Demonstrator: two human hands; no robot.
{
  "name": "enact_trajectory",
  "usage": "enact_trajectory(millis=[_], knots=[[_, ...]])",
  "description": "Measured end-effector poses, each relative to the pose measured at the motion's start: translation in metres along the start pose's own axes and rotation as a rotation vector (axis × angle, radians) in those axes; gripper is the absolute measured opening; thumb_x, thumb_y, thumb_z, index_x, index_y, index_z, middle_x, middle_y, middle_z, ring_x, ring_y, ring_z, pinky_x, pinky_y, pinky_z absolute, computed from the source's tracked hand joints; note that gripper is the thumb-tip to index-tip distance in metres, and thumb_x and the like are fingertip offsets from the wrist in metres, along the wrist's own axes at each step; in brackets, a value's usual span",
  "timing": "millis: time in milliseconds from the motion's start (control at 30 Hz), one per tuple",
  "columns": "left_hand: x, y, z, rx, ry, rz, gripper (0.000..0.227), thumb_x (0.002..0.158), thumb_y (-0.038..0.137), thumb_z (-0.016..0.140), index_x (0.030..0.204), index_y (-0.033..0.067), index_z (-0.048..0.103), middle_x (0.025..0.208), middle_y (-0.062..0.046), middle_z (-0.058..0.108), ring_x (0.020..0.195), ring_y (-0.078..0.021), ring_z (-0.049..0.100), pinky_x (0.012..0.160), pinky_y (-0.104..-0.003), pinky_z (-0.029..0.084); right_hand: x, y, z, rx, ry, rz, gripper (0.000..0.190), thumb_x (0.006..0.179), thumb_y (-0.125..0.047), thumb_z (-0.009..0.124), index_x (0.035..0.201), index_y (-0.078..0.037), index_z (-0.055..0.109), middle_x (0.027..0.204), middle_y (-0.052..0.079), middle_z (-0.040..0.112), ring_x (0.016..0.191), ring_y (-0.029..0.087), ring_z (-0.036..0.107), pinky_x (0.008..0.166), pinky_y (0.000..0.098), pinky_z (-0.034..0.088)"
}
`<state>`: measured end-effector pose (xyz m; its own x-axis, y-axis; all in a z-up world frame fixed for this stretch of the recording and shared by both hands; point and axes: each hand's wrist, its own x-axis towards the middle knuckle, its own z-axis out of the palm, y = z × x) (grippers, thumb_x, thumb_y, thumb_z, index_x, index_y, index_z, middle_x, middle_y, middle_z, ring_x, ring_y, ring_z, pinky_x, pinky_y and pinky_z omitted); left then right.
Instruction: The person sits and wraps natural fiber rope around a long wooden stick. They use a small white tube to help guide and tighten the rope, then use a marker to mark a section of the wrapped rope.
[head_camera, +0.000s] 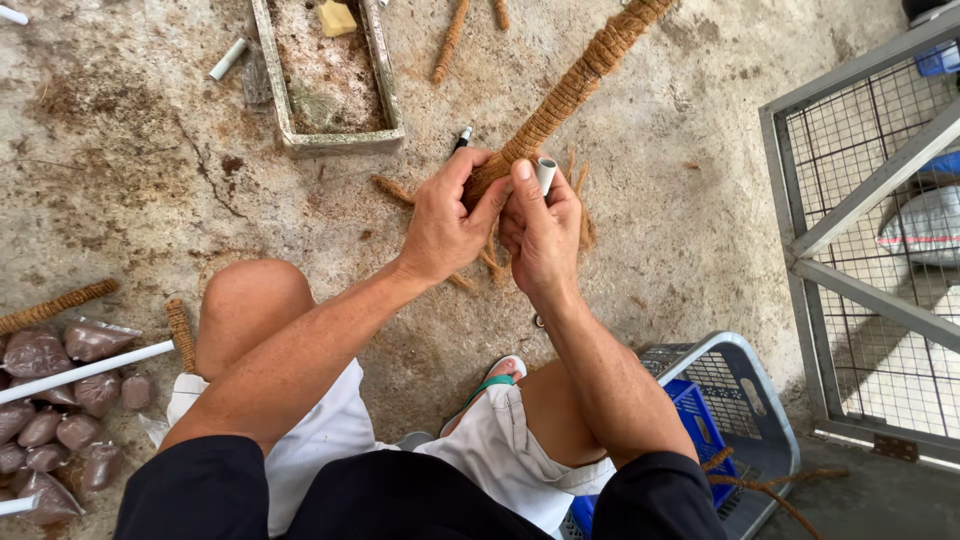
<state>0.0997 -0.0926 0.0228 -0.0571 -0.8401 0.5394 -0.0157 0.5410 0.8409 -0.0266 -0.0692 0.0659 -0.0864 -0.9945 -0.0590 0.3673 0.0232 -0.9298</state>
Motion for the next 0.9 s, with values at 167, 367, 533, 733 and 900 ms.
enact_trajectory(millis=[167,367,533,733,900], knots=[[-0.004,0.006,-0.006,0.161,0.080,0.022,0.023,0.099,0.012,0.074,0.116,0.0022,0.061,0.101,-0.012,0.069,0.088,-0.0236,0.072,0.073,-0.037,0.059,0.008,0.013,-0.008,-0.021,-0.001,-0.020,0.017,0.105,-0.013,0.071,0.104,-0.002,0.059,0.069,-0.003,0.053,0.050,0.004,0.040,0.042,0.0233,0.028],[-0.001,-0.009,-0.027,-0.039,-0.181,0.092,0.030,0.098,0.027,0.066,0.119,0.0054,0.063,0.116,-0.014,0.062,0.107,-0.0225,0.064,0.092,-0.042,0.058,0.009,0.004,-0.026,-0.008,-0.143,-0.066,0.024,0.102,-0.013,0.069,0.123,-0.001,0.066,0.064,-0.005,0.049,0.047,0.003,0.036,0.042,0.0223,0.025],[0.002,-0.034,-0.028,-0.634,-0.283,-0.417,0.035,0.111,0.035,0.054,0.117,0.0047,0.070,0.114,-0.007,0.071,0.112,-0.0192,0.066,0.102,-0.040,0.055,0.013,-0.001,-0.041,-0.116,-0.291,-0.047,0.031,0.103,-0.018,0.070,0.126,0.002,0.065,0.066,-0.002,0.050,0.048,0.007,0.036,0.043,0.0270,0.028],[-0.002,-0.028,-0.023,-1.035,-0.496,-0.663,0.040,0.105,0.038,0.058,0.124,0.0029,0.058,0.099,-0.007,0.067,0.080,-0.0165,0.067,0.067,-0.030,0.058,0.011,-0.007,-0.050,-0.134,-0.357,0.002,0.037,0.103,-0.021,0.072,0.129,0.003,0.063,0.066,-0.004,0.050,0.049,0.005,0.037,0.046,0.0251,0.026],[-0.008,-0.014,-0.027,-1.097,-0.554,-0.722,0.048,0.101,0.045,0.057,0.123,0.0027,0.054,0.092,-0.009,0.066,0.069,-0.0183,0.070,0.056,-0.032,0.057,0.008,-0.007,-0.054,-0.118,-0.383,0.008,0.039,0.101,-0.021,0.074,0.129,0.004,0.063,0.071,-0.003,0.053,0.051,0.005,0.037,0.047,0.0240,0.026]])
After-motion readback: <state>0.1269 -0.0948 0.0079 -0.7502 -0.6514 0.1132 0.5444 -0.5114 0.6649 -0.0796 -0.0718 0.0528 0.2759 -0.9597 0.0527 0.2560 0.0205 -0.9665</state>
